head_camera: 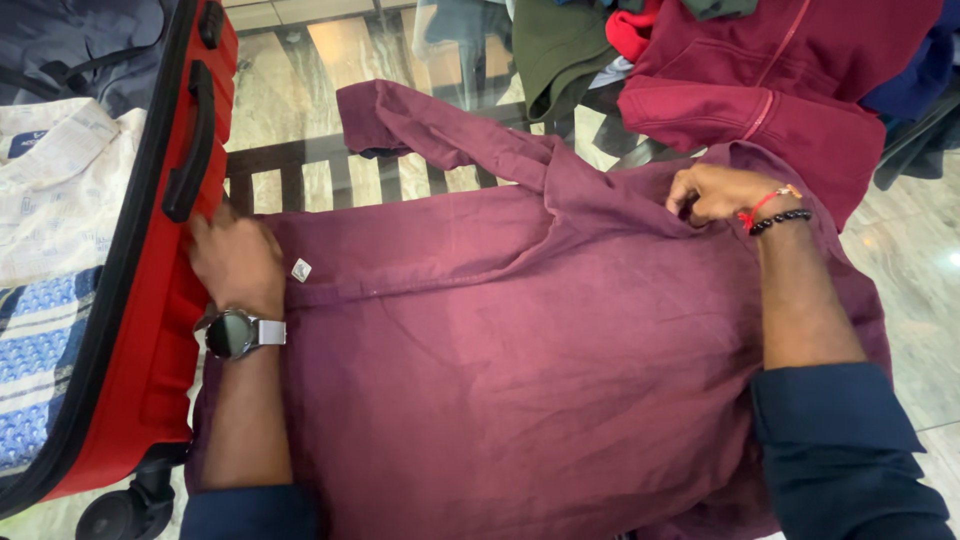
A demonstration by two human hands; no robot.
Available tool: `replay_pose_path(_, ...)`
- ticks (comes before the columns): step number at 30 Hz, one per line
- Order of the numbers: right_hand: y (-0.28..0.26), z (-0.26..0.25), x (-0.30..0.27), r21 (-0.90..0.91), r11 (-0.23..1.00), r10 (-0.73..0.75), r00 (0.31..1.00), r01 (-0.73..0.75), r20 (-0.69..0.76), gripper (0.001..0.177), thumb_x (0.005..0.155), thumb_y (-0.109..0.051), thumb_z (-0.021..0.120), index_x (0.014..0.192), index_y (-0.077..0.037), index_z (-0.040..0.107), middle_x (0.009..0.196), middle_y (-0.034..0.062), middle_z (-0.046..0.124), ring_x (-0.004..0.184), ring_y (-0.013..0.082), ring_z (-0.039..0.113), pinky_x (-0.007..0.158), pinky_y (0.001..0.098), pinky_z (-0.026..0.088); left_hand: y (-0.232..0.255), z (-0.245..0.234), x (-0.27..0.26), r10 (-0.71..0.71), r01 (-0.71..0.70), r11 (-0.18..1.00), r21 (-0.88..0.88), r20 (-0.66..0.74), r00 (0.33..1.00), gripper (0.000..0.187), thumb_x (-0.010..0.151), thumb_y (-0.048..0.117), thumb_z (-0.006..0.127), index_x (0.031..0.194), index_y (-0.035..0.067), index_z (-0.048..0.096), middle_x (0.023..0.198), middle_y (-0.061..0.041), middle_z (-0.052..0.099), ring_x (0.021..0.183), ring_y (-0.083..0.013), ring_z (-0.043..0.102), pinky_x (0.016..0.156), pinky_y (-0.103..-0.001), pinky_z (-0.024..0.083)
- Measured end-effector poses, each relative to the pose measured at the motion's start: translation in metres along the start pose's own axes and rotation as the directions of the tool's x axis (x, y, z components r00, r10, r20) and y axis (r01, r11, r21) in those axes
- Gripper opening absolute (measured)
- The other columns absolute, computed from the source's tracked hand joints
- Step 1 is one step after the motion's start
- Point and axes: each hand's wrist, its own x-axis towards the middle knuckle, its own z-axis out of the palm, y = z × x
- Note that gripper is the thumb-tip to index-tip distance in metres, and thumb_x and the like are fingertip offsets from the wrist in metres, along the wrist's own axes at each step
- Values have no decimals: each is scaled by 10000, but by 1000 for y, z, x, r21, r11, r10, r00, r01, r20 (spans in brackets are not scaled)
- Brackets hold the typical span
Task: The person picks up and folds a patterned shirt and a maroon shirt on a table, then places them into an open suitcase.
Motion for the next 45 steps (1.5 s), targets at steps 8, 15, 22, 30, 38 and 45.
replay_pose_path(8,-78,-4,-18,656,724,-73,969,214,-235,485,1049,-264,547,1508,-105,536,1228,82,722,963,133,638,837,291,513,77,-5,-6,394,-200,651,-732,101,913,465,887,117,614,1349,125,659,1476,-182,548,1387,-399,503,1194,-506,412)
replay_pose_path(15,-130,3,-37,562,711,-392,902,422,-180,947,646,-26,820,1520,-65,458,1511,34,511,1411,160,431,1140,328,328,75,9,-8,477,-280,860,-426,477,738,722,848,683,570,1518,472,398,1685,-69,172,1535,-434,76,1125,-774,-20)
replay_pose_path(22,-88,32,-6,870,274,-608,775,410,-174,695,853,-264,824,1438,7,565,1446,30,549,1337,118,449,1126,252,340,80,32,0,272,2,691,-723,263,926,515,1031,421,600,1483,191,511,1553,-151,499,1466,-395,433,1188,-584,314)
replay_pose_path(30,-61,45,15,959,225,-540,841,172,-25,243,999,-33,725,1192,112,696,1206,13,630,1021,95,580,894,241,483,160,48,75,-121,721,67,-689,712,692,748,952,295,688,1509,31,264,1105,-255,662,782,-331,700,630,-386,598)
replay_pose_path(38,-113,27,-7,952,271,-579,814,141,45,753,779,186,689,1447,-64,447,1223,3,620,957,79,633,831,260,569,200,99,99,-106,421,-77,-904,428,898,674,795,25,742,1431,-16,523,1172,-151,707,961,-239,722,742,-350,587)
replay_pose_path(45,-99,31,2,869,439,-544,838,230,52,865,722,226,600,1532,-44,463,1179,84,665,860,50,524,712,177,425,97,76,51,1,75,-957,-279,255,967,528,920,112,529,1445,133,472,967,-60,605,856,-183,552,818,-373,425)
